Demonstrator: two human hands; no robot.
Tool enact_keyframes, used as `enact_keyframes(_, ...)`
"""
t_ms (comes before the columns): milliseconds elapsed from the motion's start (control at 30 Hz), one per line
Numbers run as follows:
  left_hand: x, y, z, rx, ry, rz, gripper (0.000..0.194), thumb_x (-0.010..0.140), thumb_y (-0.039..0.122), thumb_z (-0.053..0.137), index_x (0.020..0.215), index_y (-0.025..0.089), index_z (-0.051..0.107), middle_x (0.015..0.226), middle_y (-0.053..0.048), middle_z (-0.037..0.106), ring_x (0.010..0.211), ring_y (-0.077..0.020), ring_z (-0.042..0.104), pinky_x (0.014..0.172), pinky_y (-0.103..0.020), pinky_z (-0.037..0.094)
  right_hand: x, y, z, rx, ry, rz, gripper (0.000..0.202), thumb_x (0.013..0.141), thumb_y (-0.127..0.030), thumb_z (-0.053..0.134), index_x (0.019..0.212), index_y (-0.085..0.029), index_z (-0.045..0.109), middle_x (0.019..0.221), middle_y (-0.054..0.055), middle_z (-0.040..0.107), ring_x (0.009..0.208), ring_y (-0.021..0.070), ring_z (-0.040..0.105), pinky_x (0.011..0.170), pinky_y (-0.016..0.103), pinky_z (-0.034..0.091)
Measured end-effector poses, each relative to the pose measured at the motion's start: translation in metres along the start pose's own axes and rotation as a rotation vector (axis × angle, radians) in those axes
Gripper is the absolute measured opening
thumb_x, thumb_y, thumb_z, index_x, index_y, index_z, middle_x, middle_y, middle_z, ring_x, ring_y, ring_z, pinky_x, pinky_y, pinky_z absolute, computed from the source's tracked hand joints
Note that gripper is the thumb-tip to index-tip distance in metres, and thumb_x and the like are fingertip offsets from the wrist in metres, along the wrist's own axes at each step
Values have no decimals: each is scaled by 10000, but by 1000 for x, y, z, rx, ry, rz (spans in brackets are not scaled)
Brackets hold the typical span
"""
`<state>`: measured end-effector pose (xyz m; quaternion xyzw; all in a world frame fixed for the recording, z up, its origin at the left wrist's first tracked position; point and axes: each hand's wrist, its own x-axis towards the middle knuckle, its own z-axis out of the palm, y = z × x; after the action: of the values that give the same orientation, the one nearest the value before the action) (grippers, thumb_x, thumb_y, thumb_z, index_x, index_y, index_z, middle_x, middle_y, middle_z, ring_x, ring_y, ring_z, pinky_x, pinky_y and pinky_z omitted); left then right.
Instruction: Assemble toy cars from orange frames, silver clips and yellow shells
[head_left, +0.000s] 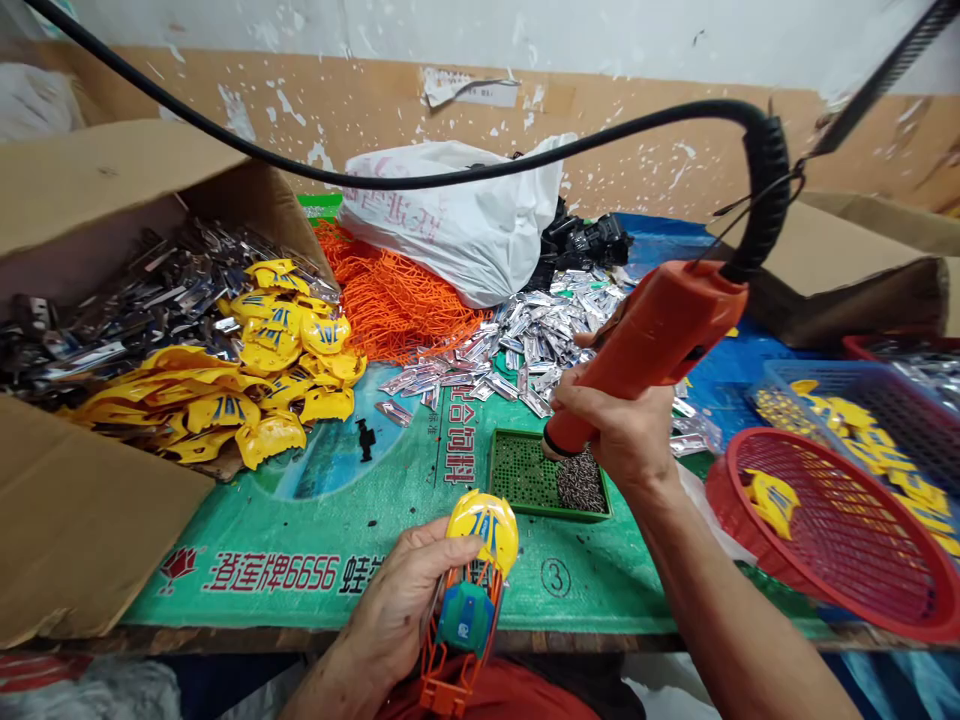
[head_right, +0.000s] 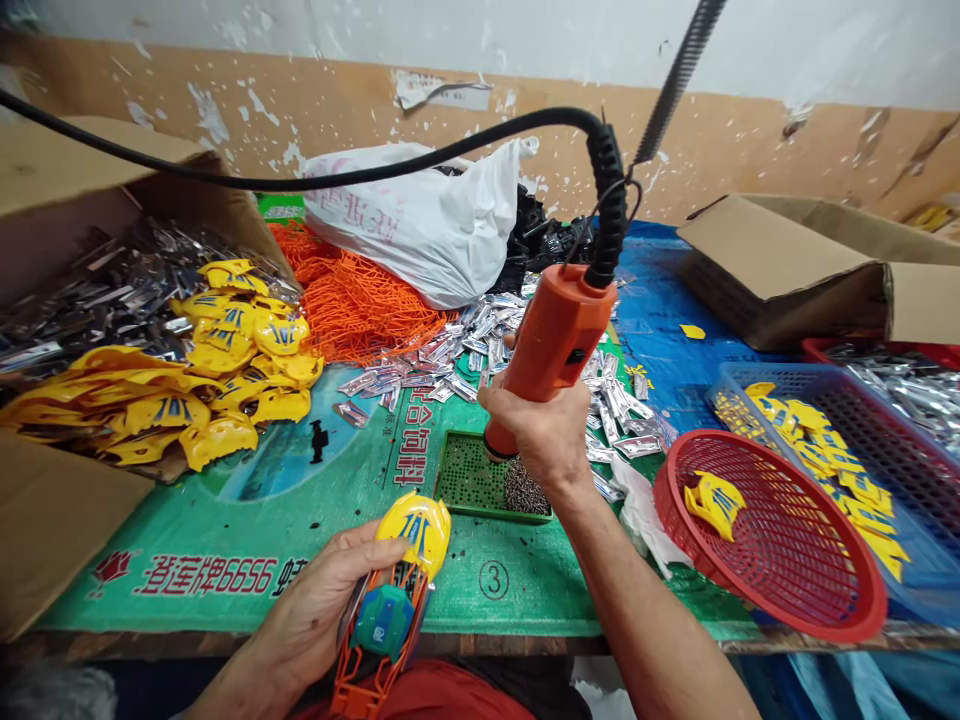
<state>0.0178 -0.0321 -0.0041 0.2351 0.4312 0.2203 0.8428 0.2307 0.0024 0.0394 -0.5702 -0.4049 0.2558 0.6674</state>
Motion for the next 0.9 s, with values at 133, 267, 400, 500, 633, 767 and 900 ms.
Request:
enact_keyframes(133,1,1,2,-11,10,-6,242,648,214,743,858,93,744,714,-70,720,567,-119,604,544,-204,453,0,1,0,17,9,5,450,596,-270,777,1009,-164,635,701,-24,601,589,137,548,595,333,470)
enact_keyframes(267,1,2,2,-8,-17,0,250,664,220,738,878,91,745,721,-71,721,570,-115,602,535,-197,449,-2,3,0,7,25,5,432,597,-249,779,999,-160,649,720,-7,623,622,148,557,611,342,474)
enact_keyframes(400,0,3,3,10,6,-4,261,664,226,738,885,88,743,724,-75,720,570,-114,599,535,-197,449,-3,4,0,-16,41,-6,395,586,-255,778,955,-170,665,699,-11,633,638,162,575,615,354,489)
enact_keyframes(500,-1,3,4,11,15,-13,285,650,236,748,896,93,741,712,-72,716,560,-116,595,531,-202,450,-4,1,1,-36,36,-32,262,571,-238,770,806,-171,675,738,3,657,641,156,576,628,354,495)
enact_keyframes(633,-1,3,3,39,35,-8,269,643,256,750,855,91,740,714,-75,712,560,-115,593,517,-194,442,-5,-1,4,-52,34,-61,137,564,-202,757,632,-177,641,663,4,644,708,176,587,675,353,495)
enact_keyframes(767,-1,2,2,39,27,-6,273,637,258,753,847,84,742,673,-68,697,524,-106,577,482,-186,431,-4,2,4,-37,28,-51,206,574,-224,757,747,-168,660,694,-2,632,644,155,567,619,340,484)
enact_keyframes(900,-1,2,5,10,6,-1,274,627,247,757,840,75,740,662,-76,694,528,-121,592,486,-198,450,-1,-5,-2,15,37,-26,405,584,-230,761,968,-194,640,675,-28,600,560,141,550,553,329,462)
